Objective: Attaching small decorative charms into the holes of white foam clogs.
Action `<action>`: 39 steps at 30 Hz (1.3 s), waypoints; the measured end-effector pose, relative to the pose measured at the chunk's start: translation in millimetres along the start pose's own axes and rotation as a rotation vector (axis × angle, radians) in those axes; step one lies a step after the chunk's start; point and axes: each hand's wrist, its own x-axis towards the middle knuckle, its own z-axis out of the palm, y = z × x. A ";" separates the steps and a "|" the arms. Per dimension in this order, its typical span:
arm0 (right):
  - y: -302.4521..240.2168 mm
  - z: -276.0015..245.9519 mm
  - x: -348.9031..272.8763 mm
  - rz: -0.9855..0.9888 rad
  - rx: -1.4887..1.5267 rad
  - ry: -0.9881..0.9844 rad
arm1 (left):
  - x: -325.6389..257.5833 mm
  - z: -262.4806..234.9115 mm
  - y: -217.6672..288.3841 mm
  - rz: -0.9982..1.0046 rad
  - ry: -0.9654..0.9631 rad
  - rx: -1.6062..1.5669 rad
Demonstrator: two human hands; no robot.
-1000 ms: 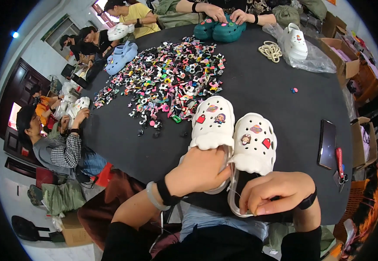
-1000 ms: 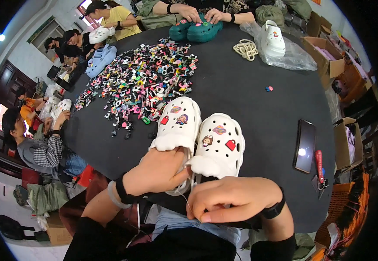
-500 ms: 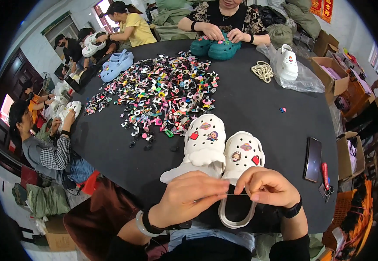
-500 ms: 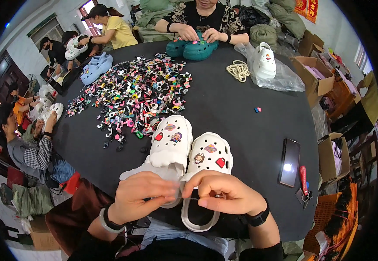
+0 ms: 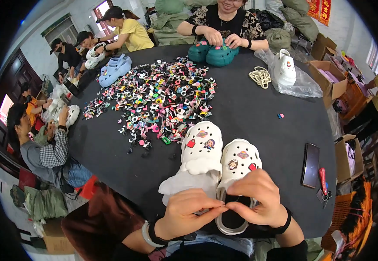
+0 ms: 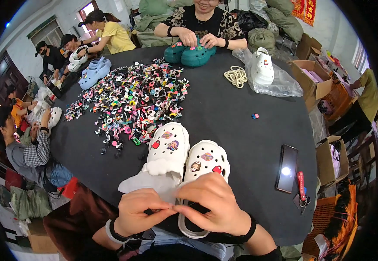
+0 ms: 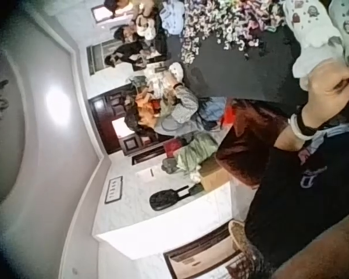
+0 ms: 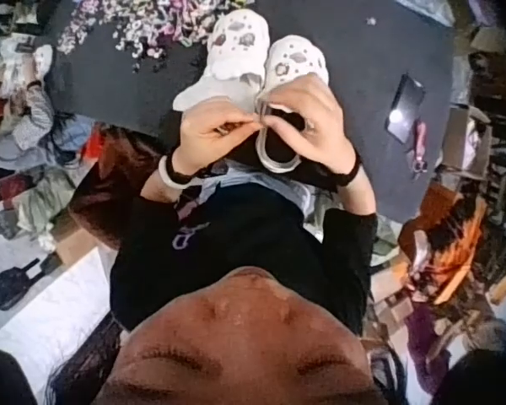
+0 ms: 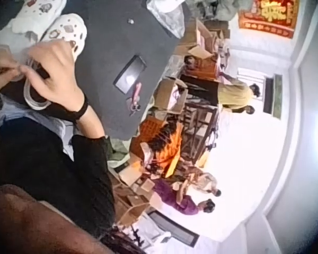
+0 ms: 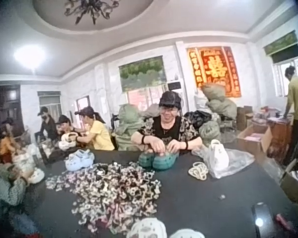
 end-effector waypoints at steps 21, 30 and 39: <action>3.4 16.1 -10.4 0.253 0.259 -0.009 | -10.8 2.1 -4.0 -0.129 0.076 -0.019; 6.6 19.2 -10.3 0.255 0.312 -0.041 | -14.7 6.0 -6.4 -0.046 0.123 -0.050; 9.7 24.2 -12.2 0.080 0.195 -0.047 | -25.2 1.6 -14.7 -0.051 0.088 -0.152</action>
